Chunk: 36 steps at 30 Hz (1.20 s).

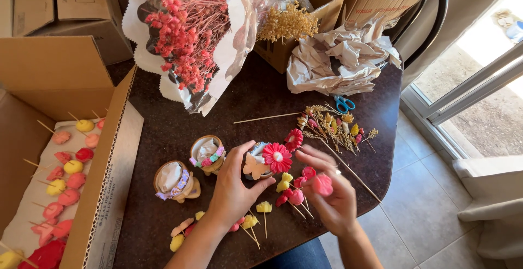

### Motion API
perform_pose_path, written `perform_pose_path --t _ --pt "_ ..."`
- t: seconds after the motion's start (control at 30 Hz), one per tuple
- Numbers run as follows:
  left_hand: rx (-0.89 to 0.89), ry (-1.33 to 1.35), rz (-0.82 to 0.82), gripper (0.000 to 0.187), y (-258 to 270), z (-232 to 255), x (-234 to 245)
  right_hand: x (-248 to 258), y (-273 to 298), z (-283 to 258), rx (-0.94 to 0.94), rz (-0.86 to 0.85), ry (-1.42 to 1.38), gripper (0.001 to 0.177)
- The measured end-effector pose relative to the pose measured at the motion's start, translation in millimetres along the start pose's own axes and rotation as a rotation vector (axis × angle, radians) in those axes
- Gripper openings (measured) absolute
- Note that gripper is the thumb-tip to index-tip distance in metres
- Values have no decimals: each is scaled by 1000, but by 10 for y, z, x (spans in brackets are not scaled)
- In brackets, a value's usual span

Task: Decorating small candles in pots by inserting various floral picks and a large artificial flower into the base material.

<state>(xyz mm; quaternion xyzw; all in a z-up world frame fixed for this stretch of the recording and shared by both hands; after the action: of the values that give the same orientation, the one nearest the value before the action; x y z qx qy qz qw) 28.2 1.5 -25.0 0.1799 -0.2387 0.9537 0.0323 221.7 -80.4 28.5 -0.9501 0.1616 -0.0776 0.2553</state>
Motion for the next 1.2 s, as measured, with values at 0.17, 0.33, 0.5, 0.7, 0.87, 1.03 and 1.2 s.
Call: perform_pose_path --t 0.17,0.33,0.5,0.7,0.87,1.03,1.2 --pt "11 4 -19 80 -1 5 2 66 -195 -140 469 -142 349 18" --pt "22 32 -24 77 -18 37 16 1 -237 -98 464 -211 459 23" --pt "47 30 -40 76 -23 58 23 -52 -239 -110 465 -199 503 22" --pt "62 30 -44 77 -30 57 19 -48 -256 -124 460 -221 522 29" --pt "37 19 -25 78 -23 30 6 -46 -262 -182 487 -230 545 34" --pt "21 26 -33 79 -18 13 12 29 -280 -170 346 -125 330 29" --pt "95 64 -29 83 -14 2 27 207 -94 313 -161 160 -39 19"
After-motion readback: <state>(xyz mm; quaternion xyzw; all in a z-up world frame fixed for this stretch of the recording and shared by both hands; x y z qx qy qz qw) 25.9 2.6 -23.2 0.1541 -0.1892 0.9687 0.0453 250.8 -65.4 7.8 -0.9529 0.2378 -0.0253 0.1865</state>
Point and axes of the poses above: each hand's wrist, its own y-axis away from the middle knuckle, its own x-axis out of the back of the hand, z = x × y, the point moved 2 cm from there along -y, towards the middle knuckle, and after that the axes turned 12 degrees about z, right-handed, at the moved point
